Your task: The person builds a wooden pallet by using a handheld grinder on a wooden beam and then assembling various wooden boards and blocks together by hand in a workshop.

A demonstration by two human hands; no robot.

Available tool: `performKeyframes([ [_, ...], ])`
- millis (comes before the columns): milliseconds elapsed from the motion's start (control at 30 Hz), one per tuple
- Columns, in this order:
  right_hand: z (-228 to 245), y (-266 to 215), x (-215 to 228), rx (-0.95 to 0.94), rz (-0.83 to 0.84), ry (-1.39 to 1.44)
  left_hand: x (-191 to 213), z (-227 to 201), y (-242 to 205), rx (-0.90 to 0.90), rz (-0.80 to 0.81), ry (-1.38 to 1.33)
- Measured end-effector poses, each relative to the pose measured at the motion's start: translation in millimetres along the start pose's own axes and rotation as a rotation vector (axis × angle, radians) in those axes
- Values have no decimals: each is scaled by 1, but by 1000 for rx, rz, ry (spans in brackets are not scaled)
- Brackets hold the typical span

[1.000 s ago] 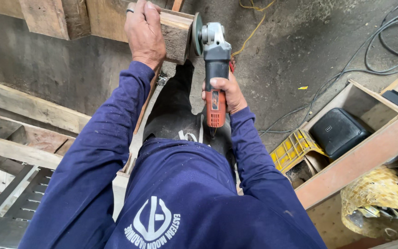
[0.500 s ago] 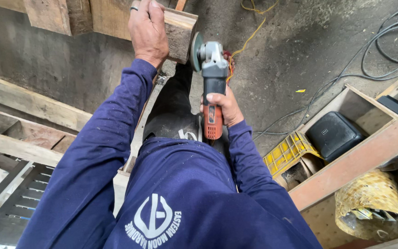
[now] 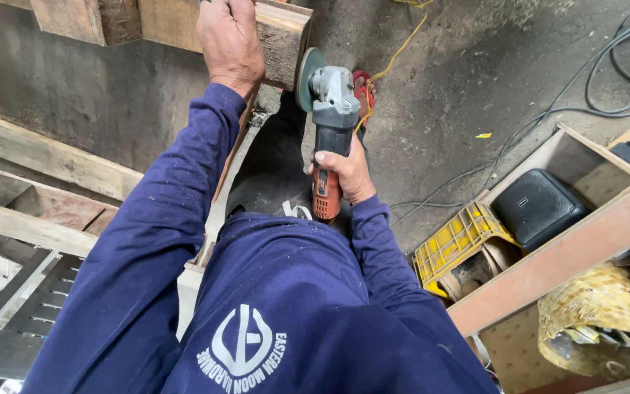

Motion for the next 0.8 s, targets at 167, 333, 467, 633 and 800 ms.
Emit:
performKeyframes([
  [167,6,-13,-9,44,54,-6,1,2,2,10,-13,-9],
  [333,3,-5,-4,-8,4,-12,-1,1,0,107,17,-61],
  [467,9,-3,-5,42,78,10,2,-7,0,-14,-14,-90],
  [633,9,16,4,11,6,-12,2,-3,2,23,-10,-29],
  [800,14,25,3,25,49,10,3,-10,3,-31,6,-27],
])
Point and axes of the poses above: each hand's wrist, its own y-axis towards the middle knuckle, its own x-axis out of the back of the hand, z = x × y, the point moved 6 cm from there along y, towards the middle knuckle, and after that the axes turned 8 degrees about x, right-handed, at the moved point
